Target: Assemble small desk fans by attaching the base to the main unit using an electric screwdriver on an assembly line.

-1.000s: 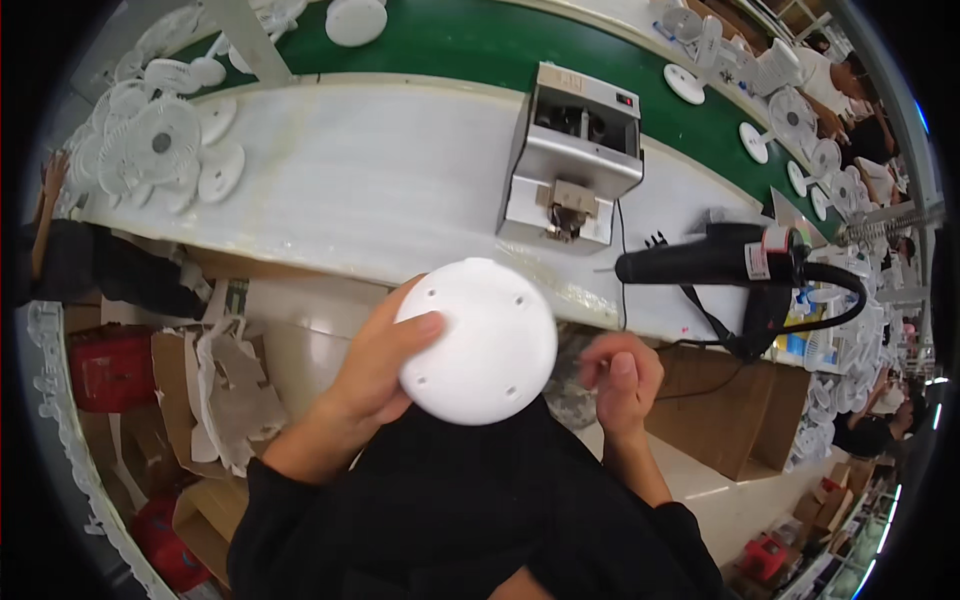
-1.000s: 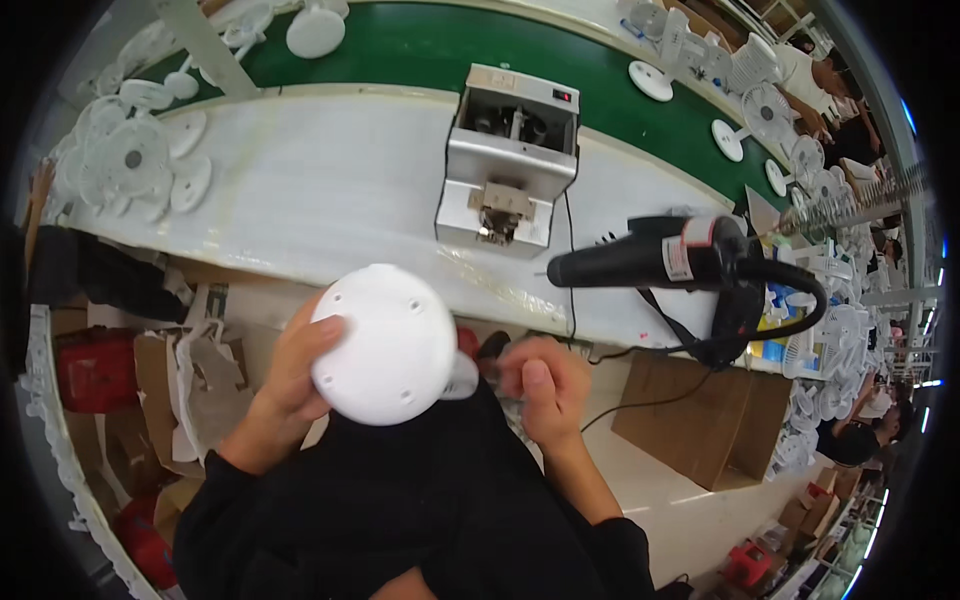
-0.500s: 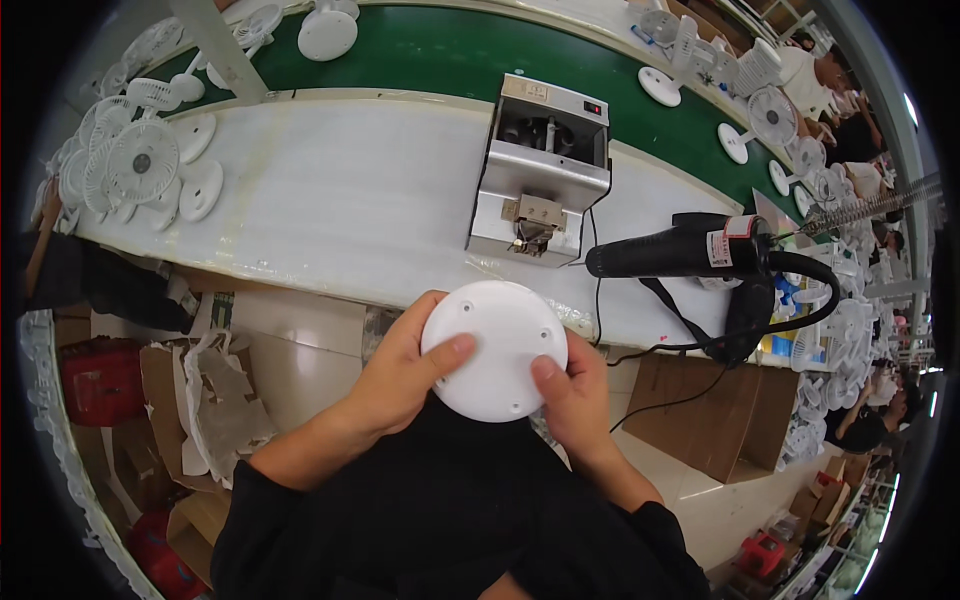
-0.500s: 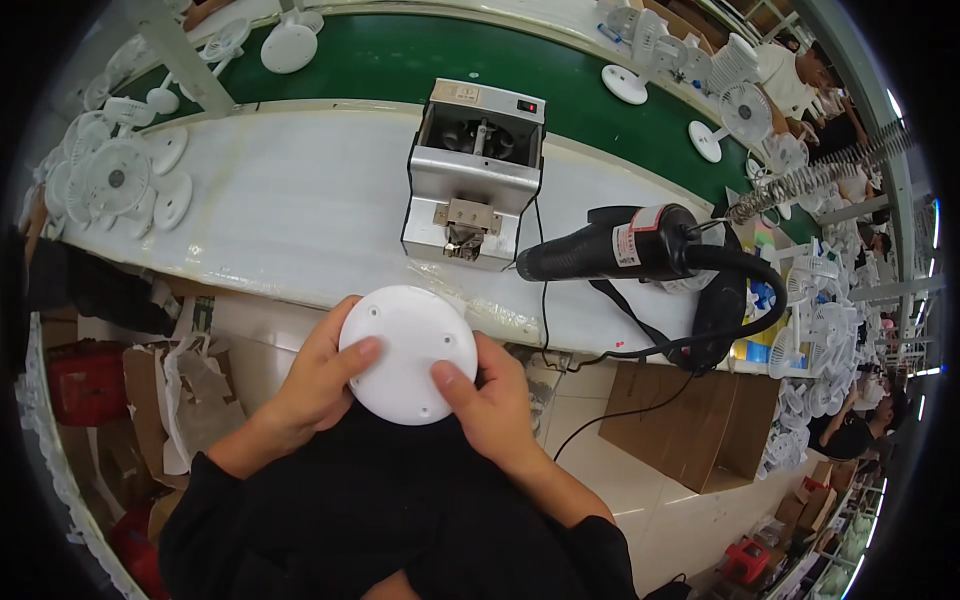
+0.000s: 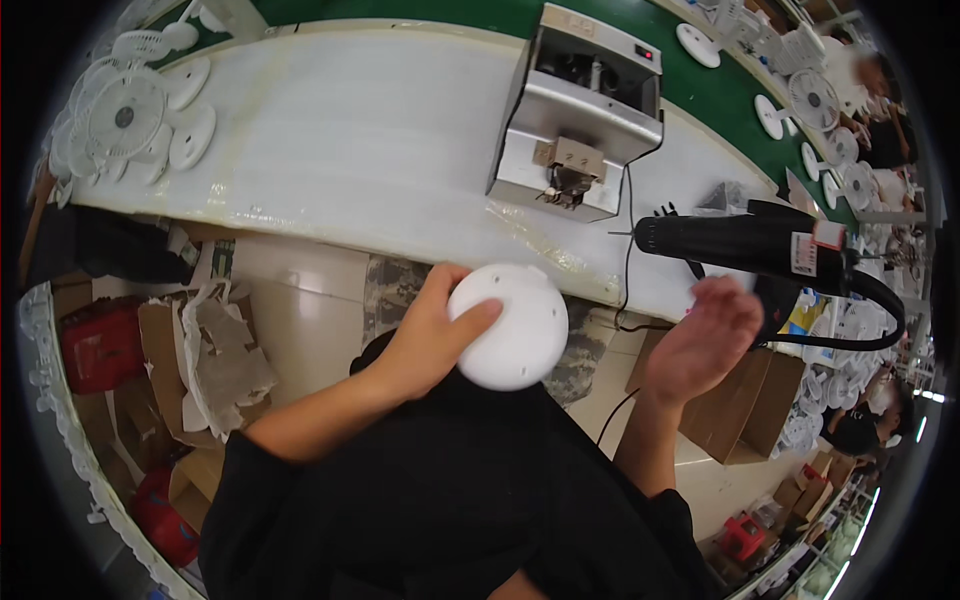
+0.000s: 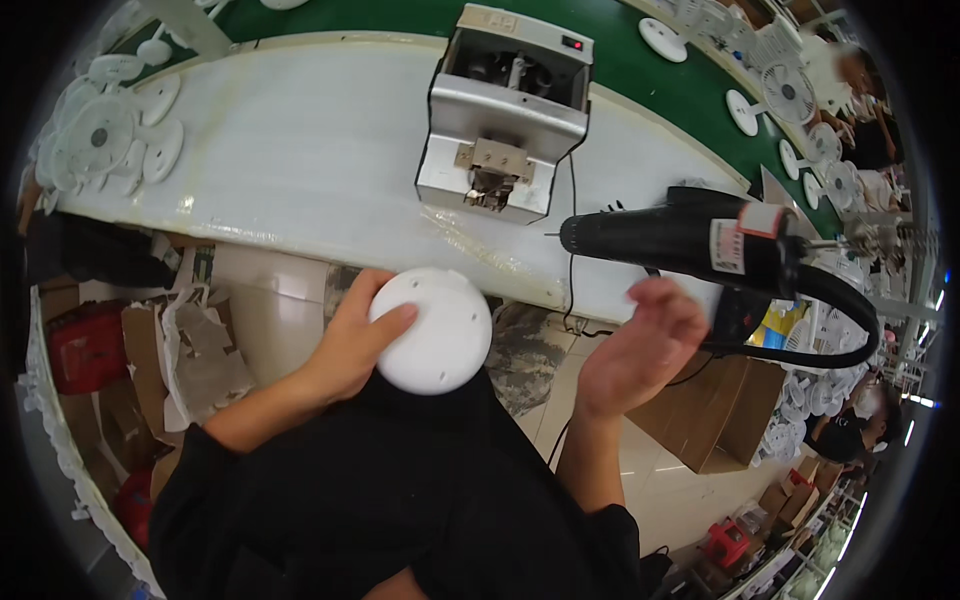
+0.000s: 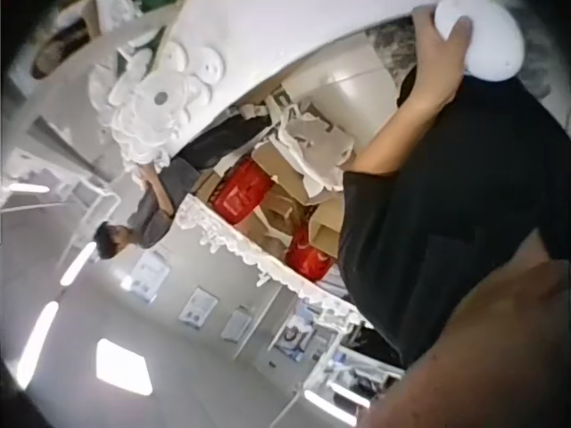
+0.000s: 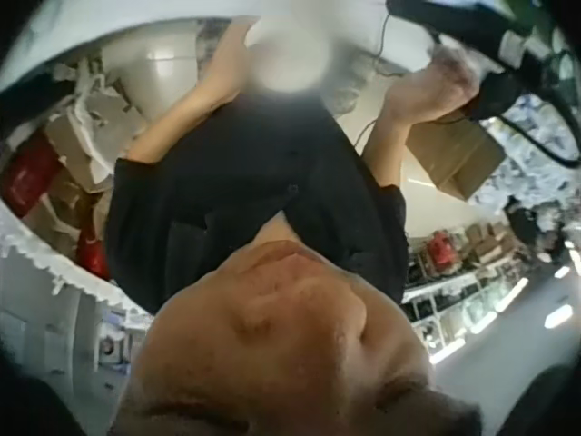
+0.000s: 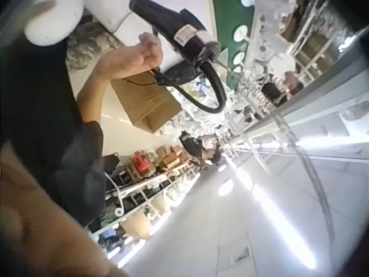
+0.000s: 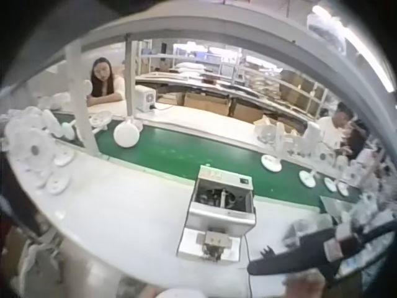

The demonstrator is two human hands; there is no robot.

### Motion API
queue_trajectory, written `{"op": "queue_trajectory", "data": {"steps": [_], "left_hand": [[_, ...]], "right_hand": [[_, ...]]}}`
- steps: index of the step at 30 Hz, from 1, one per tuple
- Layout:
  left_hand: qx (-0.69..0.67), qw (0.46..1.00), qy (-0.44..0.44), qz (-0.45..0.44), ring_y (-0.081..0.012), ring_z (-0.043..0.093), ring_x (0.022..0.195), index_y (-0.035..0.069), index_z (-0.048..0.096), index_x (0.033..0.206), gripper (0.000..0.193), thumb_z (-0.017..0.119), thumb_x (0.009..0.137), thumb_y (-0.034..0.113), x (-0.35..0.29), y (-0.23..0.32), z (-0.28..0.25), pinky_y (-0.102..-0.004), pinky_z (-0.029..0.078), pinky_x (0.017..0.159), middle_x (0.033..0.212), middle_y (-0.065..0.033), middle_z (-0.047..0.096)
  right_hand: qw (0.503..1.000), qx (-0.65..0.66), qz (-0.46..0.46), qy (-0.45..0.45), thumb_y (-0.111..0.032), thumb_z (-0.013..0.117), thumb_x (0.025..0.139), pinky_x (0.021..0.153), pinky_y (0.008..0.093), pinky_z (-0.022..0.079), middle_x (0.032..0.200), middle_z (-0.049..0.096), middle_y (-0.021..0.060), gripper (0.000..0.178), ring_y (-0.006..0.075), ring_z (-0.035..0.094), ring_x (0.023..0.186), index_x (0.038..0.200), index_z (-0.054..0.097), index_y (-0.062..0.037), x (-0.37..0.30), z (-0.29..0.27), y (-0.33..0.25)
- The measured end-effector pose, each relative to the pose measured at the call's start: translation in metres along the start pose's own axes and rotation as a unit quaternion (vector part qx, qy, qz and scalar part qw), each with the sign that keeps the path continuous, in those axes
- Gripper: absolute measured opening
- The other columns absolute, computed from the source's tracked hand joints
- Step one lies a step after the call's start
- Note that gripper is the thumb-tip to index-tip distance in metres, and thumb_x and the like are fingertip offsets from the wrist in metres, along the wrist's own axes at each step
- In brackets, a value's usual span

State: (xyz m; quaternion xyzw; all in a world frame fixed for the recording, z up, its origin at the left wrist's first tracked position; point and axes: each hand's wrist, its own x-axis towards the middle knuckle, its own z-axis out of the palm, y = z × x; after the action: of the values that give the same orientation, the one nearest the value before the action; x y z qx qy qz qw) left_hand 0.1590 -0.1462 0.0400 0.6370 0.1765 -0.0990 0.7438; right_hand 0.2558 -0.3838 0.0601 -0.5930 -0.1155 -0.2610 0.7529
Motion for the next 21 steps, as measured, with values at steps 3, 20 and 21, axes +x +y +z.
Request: {"op": "queue_trajectory", "data": {"steps": [3,20,21], "left_hand": [[0.052,0.998,-0.005,0.033,-0.0238,0.057,0.094,0.000,0.039,0.121,0.038,0.058,0.092,0.016,0.017,-0.032,0.004,-0.0327,0.050,0.081,0.110,-0.0181,0.053],[-0.028,0.996,0.083,-0.027,-0.0211,0.061,0.083,-0.002,0.034,0.128,0.048,0.061,0.093,0.016,0.026,-0.061,0.015,-0.0264,0.054,0.063,0.104,-0.0176,0.055],[-0.035,0.996,0.084,-0.026,-0.0211,0.061,0.083,-0.002,0.034,0.128,0.048,0.061,0.093,0.016,0.026,-0.060,0.015,-0.0264,0.054,0.063,0.104,-0.0176,0.055]], "right_hand": [[1.000,0.009,-0.014,0.025,-0.040,0.052,0.092,0.085,0.0354,0.039,0.093,0.057,0.0129,0.051,0.0219,0.052,0.087,0.131,0.043,-0.0092,0.027,0.027,-0.001],[0.954,0.185,-0.016,-0.236,-0.039,0.056,0.091,0.062,0.0357,0.049,0.078,0.057,0.0078,0.054,0.0181,0.055,0.062,0.135,0.041,-0.0123,0.080,0.081,-0.045],[0.953,0.182,-0.016,-0.242,-0.039,0.056,0.091,0.062,0.0357,0.049,0.078,0.057,0.0078,0.054,0.0181,0.055,0.062,0.135,0.041,-0.0123,0.081,0.083,-0.044]]}}
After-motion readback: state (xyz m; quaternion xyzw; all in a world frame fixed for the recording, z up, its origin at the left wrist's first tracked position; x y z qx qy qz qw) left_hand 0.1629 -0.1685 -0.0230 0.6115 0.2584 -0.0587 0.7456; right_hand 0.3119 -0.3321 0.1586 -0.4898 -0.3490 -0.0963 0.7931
